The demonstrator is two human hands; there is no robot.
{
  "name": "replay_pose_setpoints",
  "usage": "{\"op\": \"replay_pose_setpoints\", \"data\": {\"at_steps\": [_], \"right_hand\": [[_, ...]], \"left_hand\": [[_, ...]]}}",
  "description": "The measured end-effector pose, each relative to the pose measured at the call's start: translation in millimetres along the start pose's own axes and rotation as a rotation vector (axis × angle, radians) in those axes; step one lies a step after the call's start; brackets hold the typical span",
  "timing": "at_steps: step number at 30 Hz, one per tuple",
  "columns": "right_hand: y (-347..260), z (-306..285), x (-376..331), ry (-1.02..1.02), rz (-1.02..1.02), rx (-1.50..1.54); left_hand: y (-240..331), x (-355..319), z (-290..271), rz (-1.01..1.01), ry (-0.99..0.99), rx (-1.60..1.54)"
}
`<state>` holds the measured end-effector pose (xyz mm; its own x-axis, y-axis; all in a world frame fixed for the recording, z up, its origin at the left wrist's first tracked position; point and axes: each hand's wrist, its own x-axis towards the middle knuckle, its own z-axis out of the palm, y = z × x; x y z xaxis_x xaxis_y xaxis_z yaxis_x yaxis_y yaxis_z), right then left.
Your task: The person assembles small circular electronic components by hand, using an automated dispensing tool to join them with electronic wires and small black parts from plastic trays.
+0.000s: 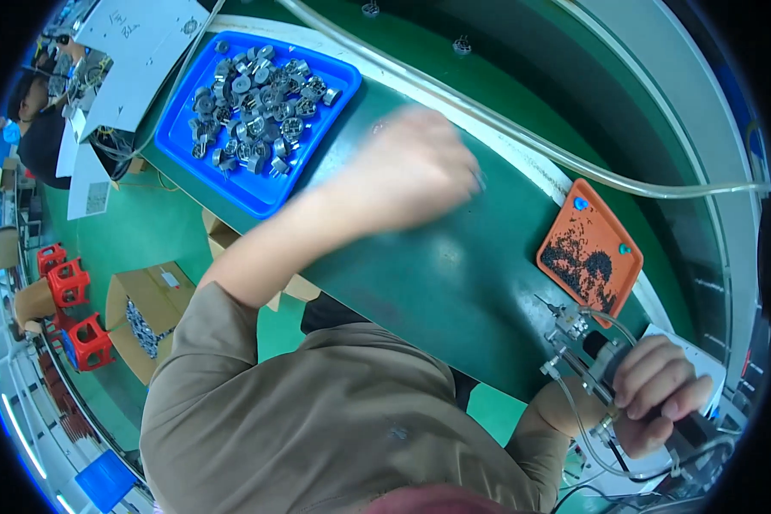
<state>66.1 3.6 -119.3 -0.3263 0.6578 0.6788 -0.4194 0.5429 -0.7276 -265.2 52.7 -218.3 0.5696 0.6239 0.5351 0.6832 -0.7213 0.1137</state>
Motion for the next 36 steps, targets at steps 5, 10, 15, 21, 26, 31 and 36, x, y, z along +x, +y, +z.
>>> {"op": "replay_pose_setpoints", "data": {"at_steps": [5, 10, 15, 21, 26, 31, 36], "right_hand": [[10, 1, 21, -0.174, 0.115, -0.005], [10, -7, 18, -0.159, 0.123, 0.031], [7, -4, 10, -0.135, 0.109, 0.030], [16, 2, 15, -0.182, 0.074, 0.096], [24, 6, 17, -0.154, 0.086, 0.027], [33, -12, 17, -0.267, 0.082, 0.043], [32, -11, 11, -0.255, 0.106, 0.028]], "left_hand": [[-87, -82, -85, -0.532, -0.004, 0.352], [-96, -50, -57, -0.420, 0.137, 0.215], [-136, 57, 58, -0.247, -0.030, 0.128], [-151, 75, 109, -0.435, -0.126, 0.148], [-130, 82, 68, -0.354, -0.063, -0.030], [-14, 38, 54, -0.404, -0.208, -0.308], [57, -2, 65, -0.076, -0.222, -0.595]]}}
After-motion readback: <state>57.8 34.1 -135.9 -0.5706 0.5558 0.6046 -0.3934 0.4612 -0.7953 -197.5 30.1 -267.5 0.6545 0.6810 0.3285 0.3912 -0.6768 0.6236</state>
